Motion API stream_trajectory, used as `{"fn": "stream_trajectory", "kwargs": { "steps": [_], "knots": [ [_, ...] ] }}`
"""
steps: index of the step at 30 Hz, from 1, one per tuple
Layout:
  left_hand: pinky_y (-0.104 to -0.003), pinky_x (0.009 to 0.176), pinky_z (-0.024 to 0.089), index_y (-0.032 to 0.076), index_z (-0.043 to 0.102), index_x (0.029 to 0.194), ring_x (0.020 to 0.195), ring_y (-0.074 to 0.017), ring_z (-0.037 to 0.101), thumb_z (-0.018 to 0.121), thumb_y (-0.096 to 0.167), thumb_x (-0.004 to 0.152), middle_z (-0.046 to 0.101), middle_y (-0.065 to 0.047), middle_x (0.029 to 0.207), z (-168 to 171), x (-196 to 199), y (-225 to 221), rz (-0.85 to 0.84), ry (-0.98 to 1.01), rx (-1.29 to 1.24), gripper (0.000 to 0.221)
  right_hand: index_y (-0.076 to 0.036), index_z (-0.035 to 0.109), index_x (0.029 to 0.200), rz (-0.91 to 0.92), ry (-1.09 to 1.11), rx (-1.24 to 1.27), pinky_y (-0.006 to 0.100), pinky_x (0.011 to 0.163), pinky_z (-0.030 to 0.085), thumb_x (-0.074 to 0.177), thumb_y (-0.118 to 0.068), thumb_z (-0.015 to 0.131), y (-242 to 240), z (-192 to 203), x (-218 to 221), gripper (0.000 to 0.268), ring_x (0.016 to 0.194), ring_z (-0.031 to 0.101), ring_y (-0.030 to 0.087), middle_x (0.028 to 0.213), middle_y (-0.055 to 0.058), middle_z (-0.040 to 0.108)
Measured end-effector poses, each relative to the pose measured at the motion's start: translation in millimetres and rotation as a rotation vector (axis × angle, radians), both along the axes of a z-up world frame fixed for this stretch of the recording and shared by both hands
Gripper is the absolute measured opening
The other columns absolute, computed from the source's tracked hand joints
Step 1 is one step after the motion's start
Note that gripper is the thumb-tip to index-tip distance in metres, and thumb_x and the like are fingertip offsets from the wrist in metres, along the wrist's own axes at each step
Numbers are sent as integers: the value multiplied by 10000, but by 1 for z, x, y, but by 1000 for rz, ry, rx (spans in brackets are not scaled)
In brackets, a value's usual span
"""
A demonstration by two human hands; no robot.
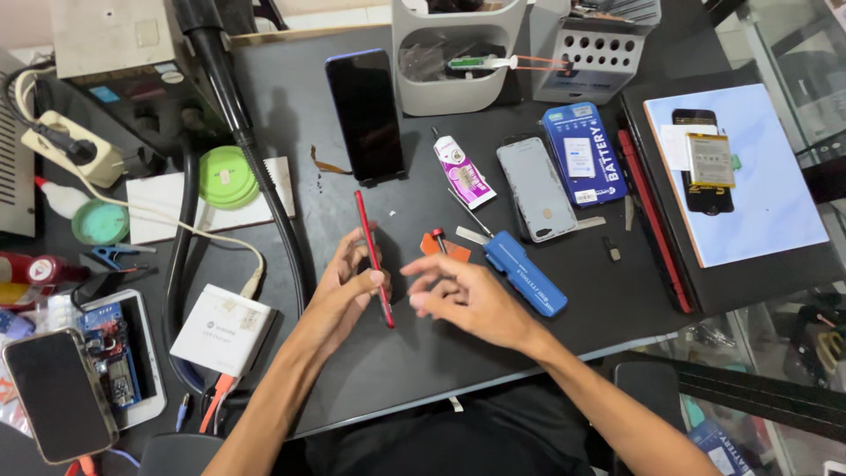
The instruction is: The person uses a blue screwdriver to pry open the back cover of a pink smartphone. They then remove the back cover, set it aside, and use a red plastic pry tool to separate the screen assembly from the frame. The person continues to work on the internal components of the phone.
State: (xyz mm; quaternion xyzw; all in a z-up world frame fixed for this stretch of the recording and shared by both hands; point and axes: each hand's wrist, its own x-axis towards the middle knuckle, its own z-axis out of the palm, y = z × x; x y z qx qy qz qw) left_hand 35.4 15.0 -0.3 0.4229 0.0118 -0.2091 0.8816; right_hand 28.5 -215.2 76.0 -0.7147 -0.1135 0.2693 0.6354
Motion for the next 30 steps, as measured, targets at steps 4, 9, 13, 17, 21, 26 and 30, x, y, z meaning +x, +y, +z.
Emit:
{"fn": "stream_trajectory", "kwargs": {
  "steps": [4, 9, 13, 17, 21, 26, 30],
  "knots": [
    [-334, 934, 486, 96, 357, 1490, 1072, -163, 581, 741, 81, 856, 583, -82, 1168, 7, 5, -9, -25, 0, 148, 741, -49, 450, 1499, 38, 39, 96, 225, 802, 553, 946, -119, 682, 2, 1, -4, 603, 984, 698, 94, 1288, 99, 632],
    [-344, 1000, 478, 118, 319, 1505, 1149, -186, 602, 762, 80, 834, 611, -92, 1200, 11, 7, -17, -8, -28, 277, 804, -15, 411, 1516, -3, 68, 169, 254, 851, 580, 944, -67, 665, 6, -14, -7, 628, 1004, 699, 126, 1357, 124, 572],
    [-350, 965, 509, 136, 286, 1496, 1151, -174, 610, 784, 91, 792, 609, -69, 1234, 12, 2, -12, -22, -41, 420, 864, -15, 395, 1508, -22, 130, 176, 259, 816, 568, 930, -39, 677, 11, -30, -6, 644, 982, 691, 139, 1299, 113, 525],
    [-349, 969, 508, 110, 270, 1517, 1150, -189, 608, 799, 103, 812, 603, -95, 1245, 5, 0, -10, 17, -70, 370, 881, -4, 396, 1507, 6, 192, 231, 268, 858, 569, 936, -35, 677, 8, -44, -4, 637, 982, 674, 136, 1290, 104, 517],
    [-347, 979, 513, 112, 252, 1526, 1167, -185, 606, 811, 120, 801, 598, -100, 1272, 9, 5, -11, 28, -71, 373, 916, -6, 381, 1494, 0, 240, 277, 289, 887, 571, 928, -48, 680, 7, -50, 1, 642, 975, 682, 145, 1299, 101, 545],
    [-348, 983, 522, 96, 273, 1522, 1182, -183, 606, 824, 141, 801, 590, -107, 1279, 13, 5, -11, 29, -60, 382, 909, 2, 408, 1487, -13, 274, 294, 314, 887, 572, 934, -57, 680, 5, -53, 5, 620, 971, 686, 153, 1270, 118, 567],
    [-344, 977, 516, 105, 282, 1533, 1164, -183, 606, 816, 164, 816, 602, -108, 1257, 12, 5, -10, 30, -43, 375, 896, 8, 431, 1485, -1, 277, 313, 333, 918, 587, 933, -48, 682, 7, -53, 6, 609, 992, 679, 142, 1272, 112, 556]
  ]
}}
